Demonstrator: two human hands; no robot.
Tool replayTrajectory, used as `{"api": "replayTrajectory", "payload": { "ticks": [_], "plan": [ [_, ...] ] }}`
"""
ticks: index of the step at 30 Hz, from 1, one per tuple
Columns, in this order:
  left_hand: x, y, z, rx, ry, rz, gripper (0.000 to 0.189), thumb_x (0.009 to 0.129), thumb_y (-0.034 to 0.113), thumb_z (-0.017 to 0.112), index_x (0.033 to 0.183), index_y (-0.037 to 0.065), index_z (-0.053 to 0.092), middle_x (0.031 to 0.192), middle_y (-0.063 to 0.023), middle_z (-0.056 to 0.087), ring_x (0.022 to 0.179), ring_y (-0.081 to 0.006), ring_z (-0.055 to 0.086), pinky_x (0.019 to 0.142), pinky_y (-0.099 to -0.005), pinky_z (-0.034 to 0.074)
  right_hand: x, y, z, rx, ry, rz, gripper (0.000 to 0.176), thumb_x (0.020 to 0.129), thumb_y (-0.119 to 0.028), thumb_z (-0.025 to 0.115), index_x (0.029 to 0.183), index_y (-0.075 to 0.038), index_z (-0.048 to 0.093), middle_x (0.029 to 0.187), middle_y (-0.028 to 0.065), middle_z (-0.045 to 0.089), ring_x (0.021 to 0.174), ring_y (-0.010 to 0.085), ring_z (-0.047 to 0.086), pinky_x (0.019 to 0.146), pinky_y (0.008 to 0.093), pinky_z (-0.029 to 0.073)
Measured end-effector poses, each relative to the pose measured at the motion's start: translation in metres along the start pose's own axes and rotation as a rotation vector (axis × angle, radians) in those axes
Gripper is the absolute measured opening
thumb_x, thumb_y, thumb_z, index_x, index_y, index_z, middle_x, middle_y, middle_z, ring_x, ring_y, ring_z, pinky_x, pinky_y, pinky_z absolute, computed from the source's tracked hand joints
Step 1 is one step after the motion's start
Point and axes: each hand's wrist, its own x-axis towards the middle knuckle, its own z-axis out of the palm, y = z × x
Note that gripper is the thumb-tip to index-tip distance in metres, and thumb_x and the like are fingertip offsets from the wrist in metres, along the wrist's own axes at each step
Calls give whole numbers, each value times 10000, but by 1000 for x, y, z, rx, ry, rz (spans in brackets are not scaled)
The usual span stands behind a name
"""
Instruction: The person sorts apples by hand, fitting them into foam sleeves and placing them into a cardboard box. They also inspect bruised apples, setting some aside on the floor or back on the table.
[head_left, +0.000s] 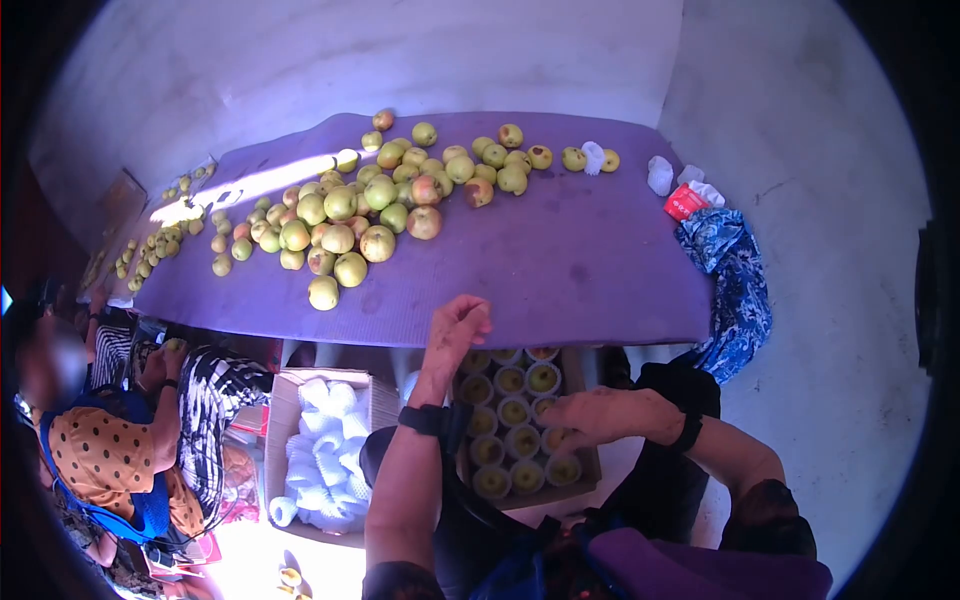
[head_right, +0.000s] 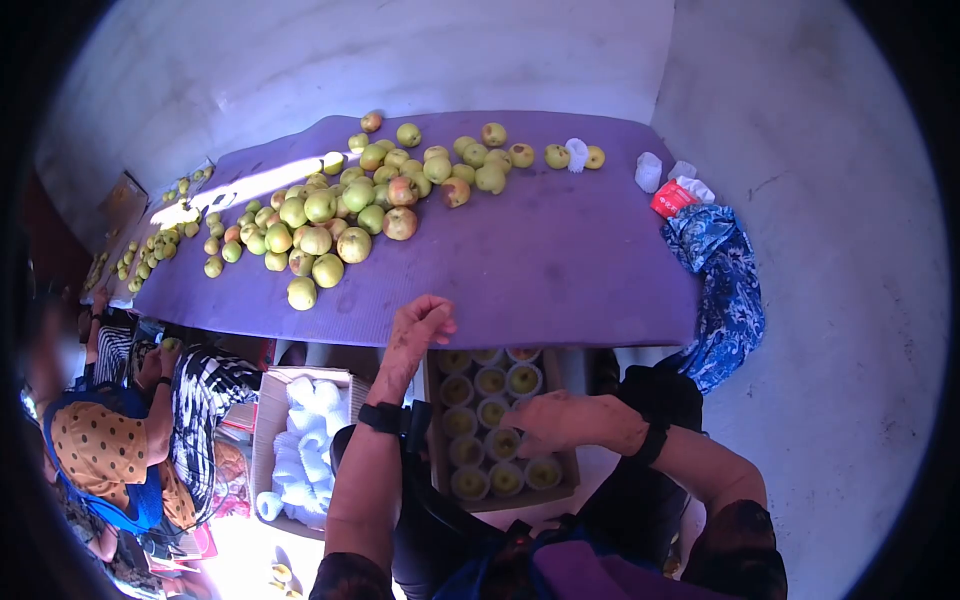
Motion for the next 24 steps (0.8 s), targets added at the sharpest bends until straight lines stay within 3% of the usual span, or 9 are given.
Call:
{"api": "replayTrajectory", "payload": {
  "ticks": [4, 11, 13, 14, 16, 19, 24],
  "plan": [
    [1, -1, 5, 9, -4, 8, 197, 885, 210, 582, 952, 33, 634, 772, -19, 623, 722, -97, 602, 621, -224, 476, -3, 5, -41, -6, -83, -4, 513, 858, -361, 617, 1247, -60, 473, 1035, 180, 594, 960, 347, 602, 794, 439, 481],
    [-3, 9, 8, -14, 16, 2, 185, 870, 190, 591, 932, 23, 639, 767, -19, 619, 710, -90, 587, 611, -227, 468, 13, 41, -109, 5, 153, -86, 497, 875, -372, 606, 1240, -54, 493, 1054, 169, 606, 978, 320, 601, 818, 400, 474],
    [-3, 9, 8, -20, 30, 0, 168, 860, 172, 594, 917, 22, 641, 766, -15, 614, 708, -90, 580, 609, -232, 464, 23, 53, -129, 184, 430, -78, 528, 859, -383, 595, 1230, -19, 501, 1088, 205, 609, 1036, 340, 584, 882, 391, 451],
    [-2, 8, 8, -21, 22, 6, 168, 861, 172, 593, 914, 21, 640, 767, -14, 613, 707, -89, 577, 611, -232, 463, 29, 58, -138, 182, 428, -77, 528, 859, -383, 595, 1230, -19, 501, 1088, 205, 609, 1036, 340, 584, 882, 391, 451],
    [-1, 5, 9, -21, 15, 10, 168, 861, 172, 592, 912, 20, 639, 767, -13, 611, 706, -88, 574, 614, -231, 462, 45, 67, -156, 173, 714, -62, 557, 863, -384, 588, 1257, -5, 480, 1171, 216, 574, 1103, 326, 553, 913, 382, 438],
    [3, 3, 14, -28, -6, 18, 193, 886, 198, 580, 942, 23, 641, 763, -16, 622, 706, -81, 583, 617, -223, 465, 69, 79, -179, 103, 873, -54, 592, 855, -389, 595, 1280, 3, 465, 1235, 222, 532, 1162, 309, 514, 959, 380, 406],
    [9, 0, 17, -12, -21, -3, 183, 889, 190, 582, 940, 24, 641, 762, -4, 622, 713, -72, 581, 624, -221, 463, 112, 93, -209, 73, 925, -77, 626, 839, -415, 602, 1282, 7, 467, 1243, 214, 519, 1186, 319, 477, 986, 389, 373]
  ]
}}
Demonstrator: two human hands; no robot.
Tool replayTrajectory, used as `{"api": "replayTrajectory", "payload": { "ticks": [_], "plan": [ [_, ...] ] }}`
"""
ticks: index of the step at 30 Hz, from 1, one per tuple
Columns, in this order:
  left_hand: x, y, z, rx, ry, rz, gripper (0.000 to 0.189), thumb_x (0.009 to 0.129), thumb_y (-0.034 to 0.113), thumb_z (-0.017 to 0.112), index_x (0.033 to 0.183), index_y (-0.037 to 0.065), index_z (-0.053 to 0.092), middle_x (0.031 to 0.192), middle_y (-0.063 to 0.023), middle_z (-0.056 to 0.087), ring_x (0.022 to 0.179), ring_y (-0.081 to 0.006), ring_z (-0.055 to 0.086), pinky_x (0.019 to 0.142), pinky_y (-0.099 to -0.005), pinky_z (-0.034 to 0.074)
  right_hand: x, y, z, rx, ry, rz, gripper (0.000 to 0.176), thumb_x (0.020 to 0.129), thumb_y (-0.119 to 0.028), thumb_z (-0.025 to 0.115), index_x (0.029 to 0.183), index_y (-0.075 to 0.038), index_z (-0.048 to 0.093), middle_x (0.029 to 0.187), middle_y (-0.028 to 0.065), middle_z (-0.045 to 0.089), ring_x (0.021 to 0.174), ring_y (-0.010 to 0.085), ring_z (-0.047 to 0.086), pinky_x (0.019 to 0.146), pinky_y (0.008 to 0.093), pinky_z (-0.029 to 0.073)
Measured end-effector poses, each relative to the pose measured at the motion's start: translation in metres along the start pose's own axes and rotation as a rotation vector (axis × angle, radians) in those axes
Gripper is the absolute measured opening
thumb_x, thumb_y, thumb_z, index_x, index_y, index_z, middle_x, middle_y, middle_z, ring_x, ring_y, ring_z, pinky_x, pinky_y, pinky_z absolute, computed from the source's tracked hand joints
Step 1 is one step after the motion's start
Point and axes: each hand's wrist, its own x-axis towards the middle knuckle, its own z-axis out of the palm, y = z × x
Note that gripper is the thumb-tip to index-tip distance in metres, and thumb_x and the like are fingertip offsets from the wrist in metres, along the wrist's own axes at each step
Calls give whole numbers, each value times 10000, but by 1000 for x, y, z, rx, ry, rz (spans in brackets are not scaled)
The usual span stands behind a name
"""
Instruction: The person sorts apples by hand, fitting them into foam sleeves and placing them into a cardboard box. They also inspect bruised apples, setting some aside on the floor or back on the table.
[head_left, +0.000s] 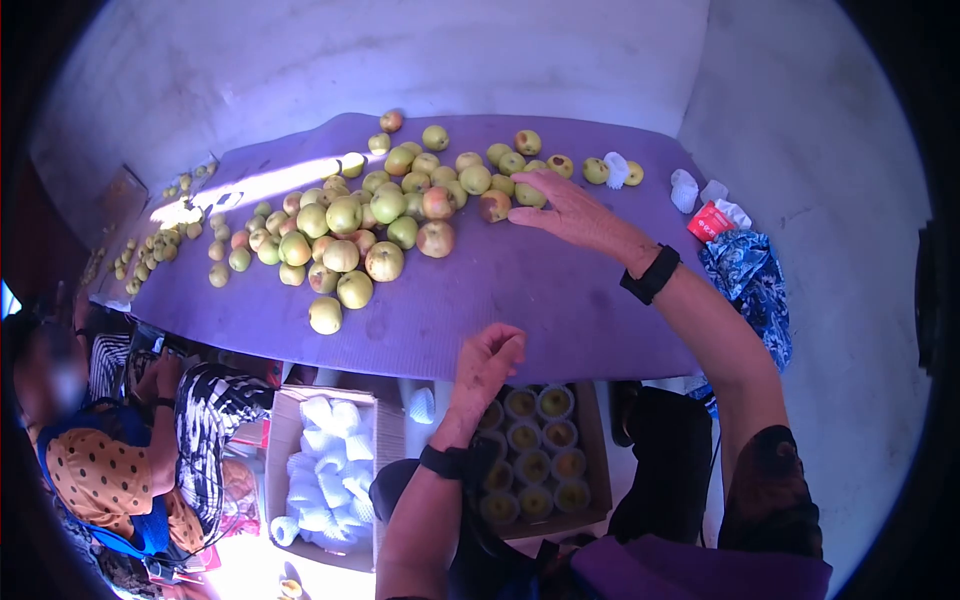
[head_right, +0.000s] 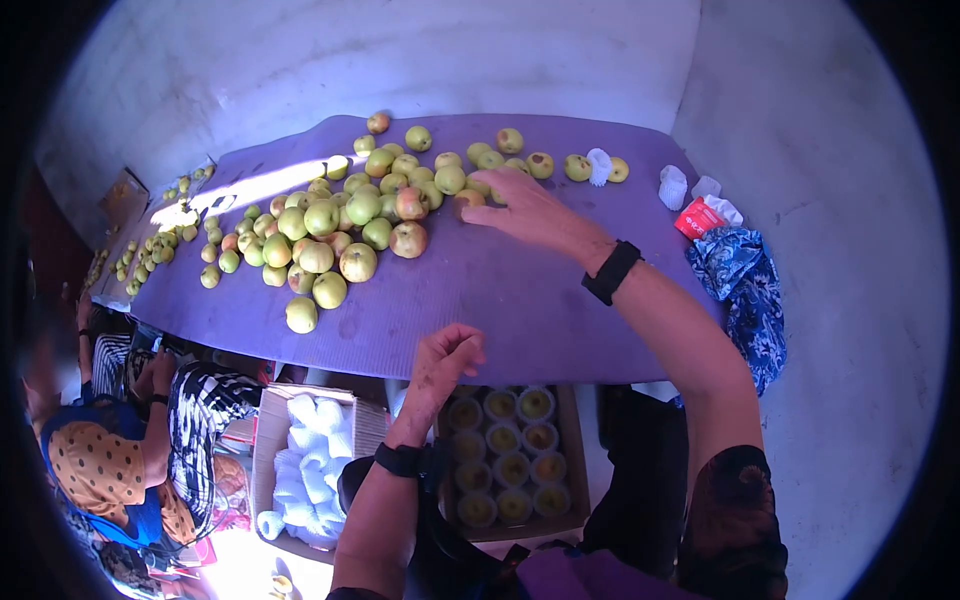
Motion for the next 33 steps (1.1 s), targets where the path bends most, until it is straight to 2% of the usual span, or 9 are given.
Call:
{"api": "replayTrajectory", "payload": {
  "ticks": [5, 7, 17, 19, 20, 23, 25, 28, 33],
  "plan": [
    [0, -3, 6, -1, -21, -18, 166, 893, 179, 578, 942, 33, 640, 770, 8, 615, 723, -65, 575, 638, -219, 458, 50, 6, 17, -68, 10, -55, 627, 812, -439, 608, 1232, 16, 508, 1201, 216, 529, 1144, 349, 473, 955, 407, 382],
    [0, -2, 8, -19, -23, -26, 163, 894, 177, 577, 944, 35, 639, 773, 12, 612, 725, -64, 572, 642, -218, 456, 68, 17, 33, -55, 82, -155, 622, 805, -469, 589, 1192, 15, 540, 1181, 217, 534, 1121, 353, 476, 951, 420, 378],
    [3, -6, 5, 37, 18, 17, 148, 883, 144, 587, 935, 13, 633, 740, 14, 588, 705, -57, 533, 627, -221, 434, 127, 28, 98, -218, 20, -64, 673, 820, -572, 524, 1230, -40, 536, 1173, 164, 544, 1160, 325, 445, 974, 458, 351],
    [2, -6, 3, 21, 43, 31, 139, 868, 125, 597, 917, 0, 632, 703, 9, 571, 666, -55, 500, 602, -226, 421, 130, 25, 104, -227, -67, 24, 684, 846, -557, 491, 1296, -42, 487, 1326, 172, 474, 1280, 356, 350, 1041, 506, 278],
    [2, -6, 2, 34, 21, 16, 143, 885, 140, 588, 936, 14, 633, 745, 14, 589, 707, -55, 531, 629, -220, 433, 133, 25, 107, -225, -67, 23, 684, 846, -557, 491, 1296, -42, 487, 1326, 172, 474, 1280, 356, 350, 1041, 506, 278],
    [3, -8, -1, 56, 7, 10, 151, 901, 155, 577, 959, 28, 634, 790, 18, 609, 750, -56, 562, 657, -217, 445, 147, 33, 121, -284, -43, 66, 690, 848, -588, 465, 1290, -59, 497, 1340, 151, 469, 1269, 360, 360, 1034, 559, 244],
    [4, -6, -4, 66, 13, 20, 155, 901, 157, 576, 963, 27, 634, 794, 17, 611, 751, -58, 563, 658, -220, 446, 157, 35, 123, -404, -108, 137, 658, 841, -659, 427, 1265, -169, 543, 1234, 90, 538, 1234, 287, 411, 1012, 575, 251],
    [6, -1, -6, 72, 18, 16, 163, 901, 157, 575, 971, 23, 635, 793, 14, 612, 746, -63, 563, 657, -224, 447, 167, 38, 121, -404, -256, 187, 665, 828, -676, 416, 1240, -175, 561, 1250, 78, 547, 1226, 284, 445, 1008, 566, 256],
    [11, 5, -8, 92, 55, 27, 169, 896, 154, 578, 971, 16, 638, 783, 7, 612, 743, -66, 564, 665, -226, 450, 175, 44, 119, -534, -356, 146, 673, 805, -683, 424, 1201, -165, 591, 1204, 76, 589, 1168, 277, 509, 1000, 548, 269]
  ]
}}
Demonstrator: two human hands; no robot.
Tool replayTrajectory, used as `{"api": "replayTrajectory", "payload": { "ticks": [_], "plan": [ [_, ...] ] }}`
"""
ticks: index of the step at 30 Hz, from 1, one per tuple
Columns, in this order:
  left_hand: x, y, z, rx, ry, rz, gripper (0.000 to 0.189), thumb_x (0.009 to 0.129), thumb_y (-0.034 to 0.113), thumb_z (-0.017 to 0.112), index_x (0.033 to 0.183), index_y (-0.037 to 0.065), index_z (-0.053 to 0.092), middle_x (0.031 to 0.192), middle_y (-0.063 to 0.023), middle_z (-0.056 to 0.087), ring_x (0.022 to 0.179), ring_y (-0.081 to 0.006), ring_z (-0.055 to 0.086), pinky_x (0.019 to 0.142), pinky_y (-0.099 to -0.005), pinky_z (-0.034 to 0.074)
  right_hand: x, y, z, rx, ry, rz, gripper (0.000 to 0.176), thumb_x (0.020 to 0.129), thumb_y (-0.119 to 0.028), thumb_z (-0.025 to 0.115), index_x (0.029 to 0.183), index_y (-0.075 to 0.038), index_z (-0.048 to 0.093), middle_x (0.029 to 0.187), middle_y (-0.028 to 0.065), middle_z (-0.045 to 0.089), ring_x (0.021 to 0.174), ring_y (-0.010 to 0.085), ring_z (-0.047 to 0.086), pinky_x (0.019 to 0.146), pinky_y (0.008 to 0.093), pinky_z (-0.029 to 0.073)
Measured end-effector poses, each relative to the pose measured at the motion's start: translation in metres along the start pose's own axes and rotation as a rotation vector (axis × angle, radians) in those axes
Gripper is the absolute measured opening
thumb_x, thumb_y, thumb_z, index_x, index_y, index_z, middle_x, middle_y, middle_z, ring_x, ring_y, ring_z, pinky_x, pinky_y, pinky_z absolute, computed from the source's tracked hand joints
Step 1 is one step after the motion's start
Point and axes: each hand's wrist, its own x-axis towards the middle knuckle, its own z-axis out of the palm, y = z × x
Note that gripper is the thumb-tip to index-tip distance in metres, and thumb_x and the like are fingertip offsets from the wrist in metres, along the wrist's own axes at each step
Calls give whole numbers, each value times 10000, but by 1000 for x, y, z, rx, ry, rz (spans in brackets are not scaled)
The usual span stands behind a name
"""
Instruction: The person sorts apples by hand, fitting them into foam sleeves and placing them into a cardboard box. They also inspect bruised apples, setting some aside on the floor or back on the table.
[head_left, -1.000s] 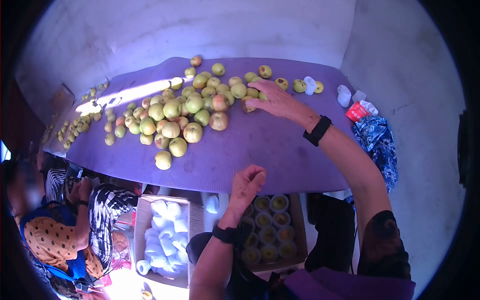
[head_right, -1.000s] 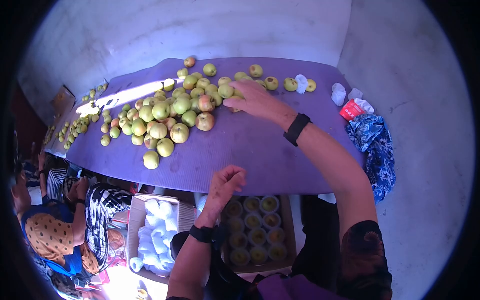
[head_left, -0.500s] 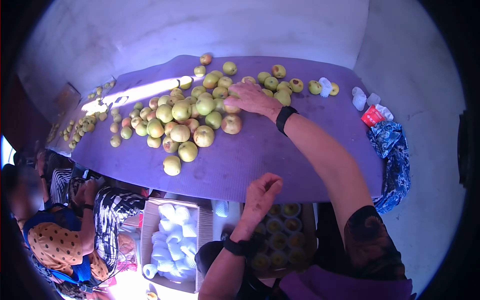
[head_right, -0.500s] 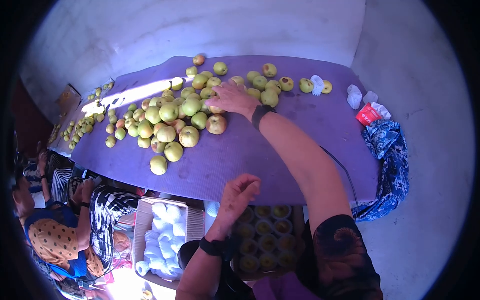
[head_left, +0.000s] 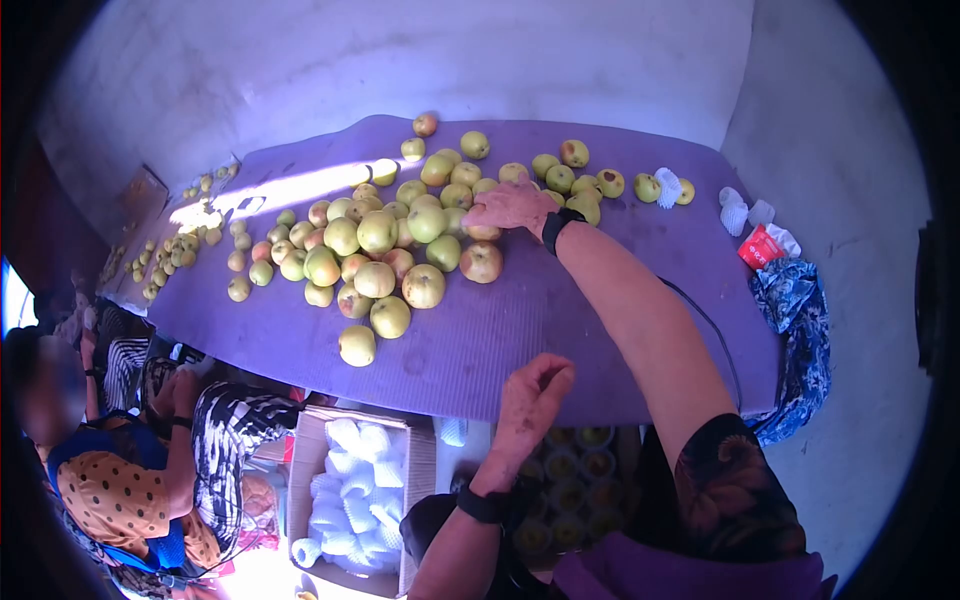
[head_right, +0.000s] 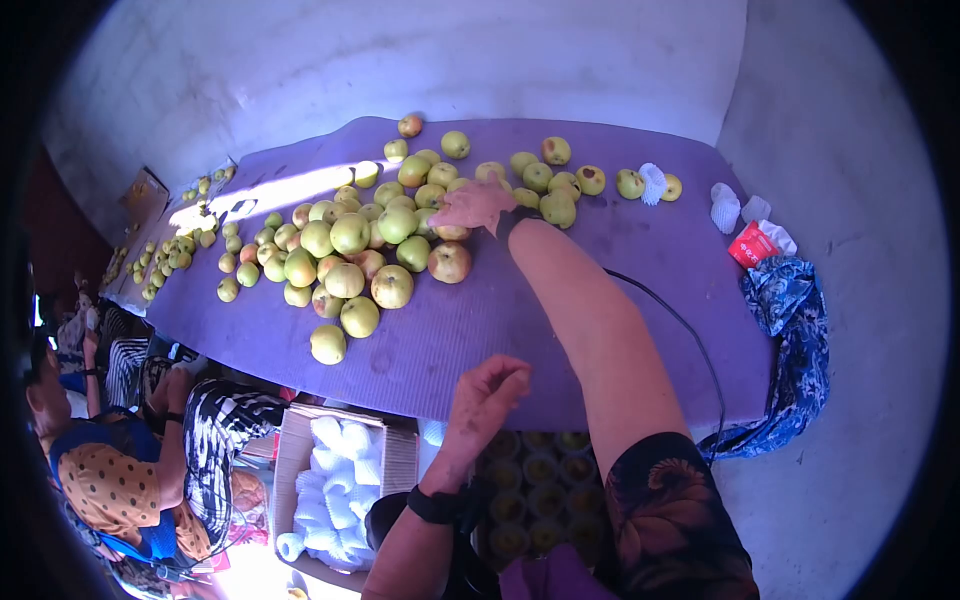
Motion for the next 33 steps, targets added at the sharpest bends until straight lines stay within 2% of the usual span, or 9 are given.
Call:
{"api": "replayTrajectory", "payload": {
  "ticks": [5, 7, 10, 15, 17, 22, 25, 27, 33],
  "plan": [
    [10, -3, -9, 15, 80, 2, 168, 871, 147, 599, 960, 10, 638, 776, -42, 626, 743, -96, 581, 661, -254, 463, -21, 11, -17, 81, -48, -69, 617, 803, -646, 445, 1080, -137, 655, 1085, 100, 638, 1080, 287, 552, 975, 526, 298],
    [14, -3, -13, -6, 131, -11, 173, 849, 146, 619, 951, 7, 636, 769, -84, 638, 739, -125, 599, 669, -282, 473, -37, 15, -27, 103, -97, -25, 547, 804, -585, 487, 1009, -104, 646, 1012, 101, 640, 1018, 271, 562, 911, 422, 333],
    [24, -9, -18, 46, 266, 60, 269, 837, 148, 626, 1063, 4, 605, 928, -126, 654, 807, -178, 638, 717, -316, 496, -47, 35, -26, 35, -33, -84, 568, 794, -600, 489, 985, -97, 669, 992, 141, 645, 1027, 316, 561, 956, 443, 346],
    [36, -18, -17, -22, 388, 35, 574, 837, 194, 633, 1320, -8, 398, 1270, -253, 440, 985, -267, 586, 697, -314, 537, -49, 46, -10, 299, 238, -39, 539, 791, -568, 518, 992, -89, 661, 1012, 142, 637, 1028, 343, 552, 928, 459, 361],
    [38, -19, -13, -34, 409, 20, 588, 836, 192, 634, 1329, -9, 386, 1268, -260, 441, 986, -269, 585, 694, -312, 537, -42, 52, -1, 306, 386, -14, 520, 795, -551, 525, 997, -91, 658, 1022, 141, 633, 1028, 345, 552, 913, 473, 370],
    [39, -19, -10, -56, 425, -1, 600, 829, 188, 640, 1332, -15, 384, 1256, -257, 454, 1004, -270, 575, 686, -307, 538, -52, 54, -18, 99, 226, 93, 396, 810, -398, 544, 998, -70, 661, 1038, 146, 640, 1037, 355, 566, 905, 483, 408],
    [37, -6, -11, -79, 373, -43, 598, 825, 177, 648, 1323, -19, 381, 1278, -251, 442, 1002, -274, 596, 812, -369, 503, -39, 71, -12, -58, 137, 178, 351, 800, -343, 551, 955, -51, 672, 990, 144, 656, 982, 350, 598, 848, 467, 456],
    [36, 1, -10, -154, 387, -63, 580, 824, 176, 640, 1319, -9, 402, 1235, -238, 478, 1004, -256, 563, 666, -295, 536, -45, 85, -9, -61, 145, 133, 337, 793, -328, 557, 935, -46, 675, 965, 150, 658, 956, 346, 608, 821, 457, 471],
    [39, -2, -6, -146, 361, -58, 555, 827, 172, 634, 1306, -9, 421, 1229, -230, 485, 994, -245, 566, 659, -291, 535, -57, 105, -3, 70, 92, 73, 316, 774, -260, 581, 994, -45, 651, 992, 184, 641, 980, 344, 597, 834, 439, 472]
  ]
}}
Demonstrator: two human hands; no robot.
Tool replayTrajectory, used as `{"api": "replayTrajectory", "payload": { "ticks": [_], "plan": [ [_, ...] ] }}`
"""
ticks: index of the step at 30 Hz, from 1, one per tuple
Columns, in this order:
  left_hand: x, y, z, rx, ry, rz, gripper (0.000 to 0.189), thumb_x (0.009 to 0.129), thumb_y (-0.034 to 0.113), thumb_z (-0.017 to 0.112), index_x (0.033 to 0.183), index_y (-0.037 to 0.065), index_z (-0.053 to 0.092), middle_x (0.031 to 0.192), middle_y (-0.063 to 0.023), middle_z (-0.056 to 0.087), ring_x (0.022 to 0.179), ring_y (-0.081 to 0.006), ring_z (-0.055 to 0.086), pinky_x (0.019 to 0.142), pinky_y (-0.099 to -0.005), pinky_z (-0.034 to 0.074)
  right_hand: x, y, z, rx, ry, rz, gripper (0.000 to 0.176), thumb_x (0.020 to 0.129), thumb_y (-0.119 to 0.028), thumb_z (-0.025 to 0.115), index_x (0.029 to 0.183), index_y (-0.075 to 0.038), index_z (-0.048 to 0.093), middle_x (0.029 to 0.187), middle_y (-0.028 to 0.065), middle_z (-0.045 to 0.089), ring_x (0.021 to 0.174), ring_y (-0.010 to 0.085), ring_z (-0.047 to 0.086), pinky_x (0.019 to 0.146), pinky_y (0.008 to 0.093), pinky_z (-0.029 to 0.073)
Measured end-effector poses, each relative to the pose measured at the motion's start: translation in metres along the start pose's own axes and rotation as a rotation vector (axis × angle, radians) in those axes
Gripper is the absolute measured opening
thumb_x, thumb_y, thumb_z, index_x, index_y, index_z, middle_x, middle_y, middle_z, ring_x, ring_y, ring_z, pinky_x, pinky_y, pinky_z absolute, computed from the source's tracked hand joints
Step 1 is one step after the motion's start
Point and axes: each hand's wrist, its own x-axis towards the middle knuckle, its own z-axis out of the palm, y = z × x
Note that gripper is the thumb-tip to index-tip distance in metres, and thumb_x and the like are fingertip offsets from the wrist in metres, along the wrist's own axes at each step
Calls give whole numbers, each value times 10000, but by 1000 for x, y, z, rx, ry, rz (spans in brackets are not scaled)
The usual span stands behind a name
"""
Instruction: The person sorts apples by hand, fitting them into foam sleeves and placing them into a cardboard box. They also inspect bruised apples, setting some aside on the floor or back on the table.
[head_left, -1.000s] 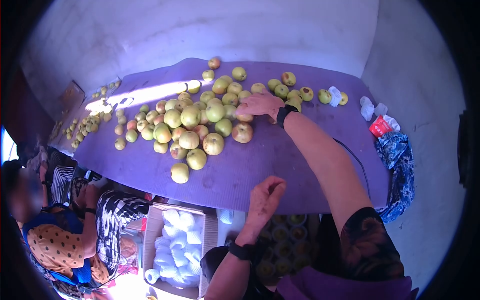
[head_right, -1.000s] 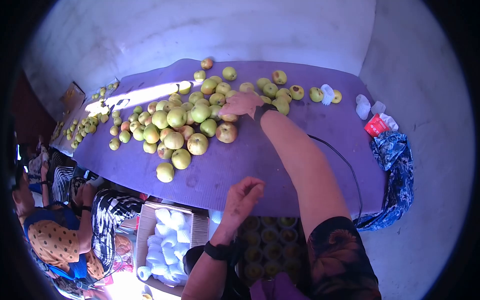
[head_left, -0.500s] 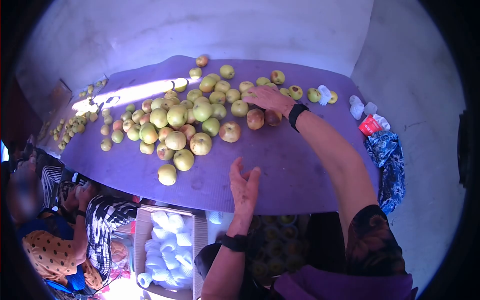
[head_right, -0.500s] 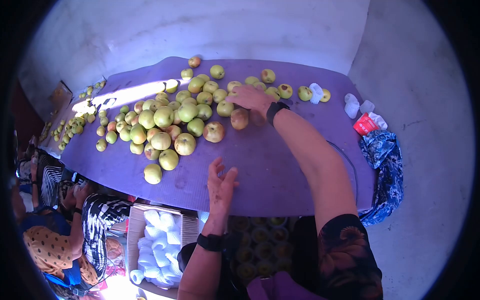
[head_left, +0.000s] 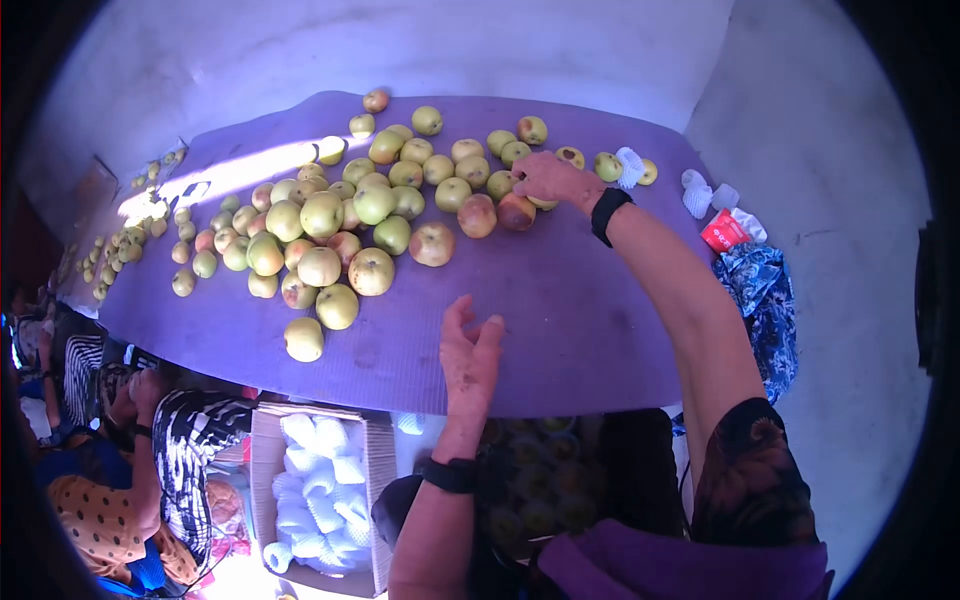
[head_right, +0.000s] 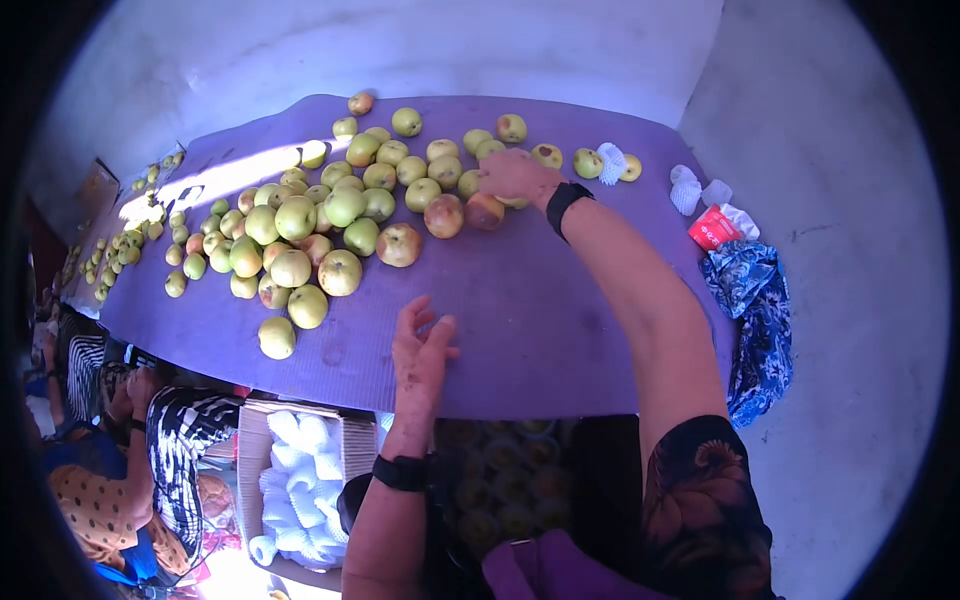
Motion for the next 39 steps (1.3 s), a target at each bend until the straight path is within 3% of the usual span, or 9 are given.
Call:
{"api": "replayTrajectory", "payload": {
  "ticks": [7, 11, 16, 19, 22, 26, 28, 32, 39],
  "plan": [
    [2, -1, 2, 22, -52, -30, 499, 830, 180, 629, 1266, -8, 475, 1159, -204, 540, 953, -222, 580, 652, -283, 532, -46, -2, 9, 182, 225, -166, 413, 786, -305, 612, 1074, -10, 600, 1008, 203, 626, 966, 357, 588, 811, 427, 466],
    [4, -5, 2, 50, -86, -27, 441, 838, 179, 635, 1218, -3, 506, 1097, -173, 569, 884, -214, 622, 634, -304, 533, -68, -3, 19, 365, 120, -110, 472, 784, -343, 632, 1103, 1, 585, 991, 212, 626, 938, 341, 603, 794, 413, 471],
    [3, -3, 4, 51, -121, -59, 383, 842, 170, 628, 1170, -8, 544, 1031, -134, 598, 848, -185, 612, 620, -285, 518, -95, -10, 10, 523, -152, 61, 670, 799, -374, 644, 1335, -38, 422, 1163, 183, 590, 1076, 293, 574, 901, 388, 448],
    [2, -4, 7, 33, -143, -40, 361, 846, 159, 621, 1156, -13, 552, 1008, -121, 608, 823, -170, 603, 622, -273, 507, -99, -11, 14, 502, -15, -32, 740, 772, -339, 668, 1384, -57, 361, 1272, 189, 519, 1166, 280, 513, 956, 381, 412],
    [2, -6, 9, 67, -138, -19, 341, 850, 151, 615, 1141, -19, 560, 1002, -119, 617, 815, -169, 604, 651, -275, 502, -81, -13, 24, 513, 17, -195, 763, 755, -302, 678, 1397, -62, 343, 1318, 186, 472, 1215, 268, 464, 991, 361, 379],
    [-2, -8, 11, 96, -169, 19, 315, 844, 151, 618, 1108, -17, 587, 976, -94, 630, 824, -148, 606, 649, -268, 501, -62, -16, 34, 546, 5, -215, 721, 743, -263, 687, 1367, -59, 390, 1246, 175, 523, 1156, 258, 508, 957, 341, 406],
    [-1, -10, 11, 125, -188, 27, 316, 840, 150, 617, 1107, -19, 594, 994, -76, 621, 840, -128, 599, 623, -253, 506, -52, -16, 31, 586, -172, -145, 651, 740, -225, 686, 1320, -53, 445, 1174, 159, 558, 1096, 237, 540, 921, 322, 430],
    [-4, -10, 13, 126, -188, 41, 283, 839, 145, 616, 1076, -11, 607, 921, -77, 645, 783, -133, 609, 661, -269, 497, -61, -20, 17, 591, -136, -121, 591, 729, -204, 694, 1262, -48, 494, 1125, 137, 579, 1056, 221, 556, 892, 321, 446],
    [-11, -8, 17, 109, -211, 42, 256, 840, 148, 619, 1052, 5, 626, 872, -79, 667, 747, -128, 609, 682, -277, 487, -113, -25, -11, 1525, -174, -76, 495, 852, -148, 527, 1322, -50, 406, 1236, 134, 491, 1096, 239, 540, 890, 399, 476]
  ]
}}
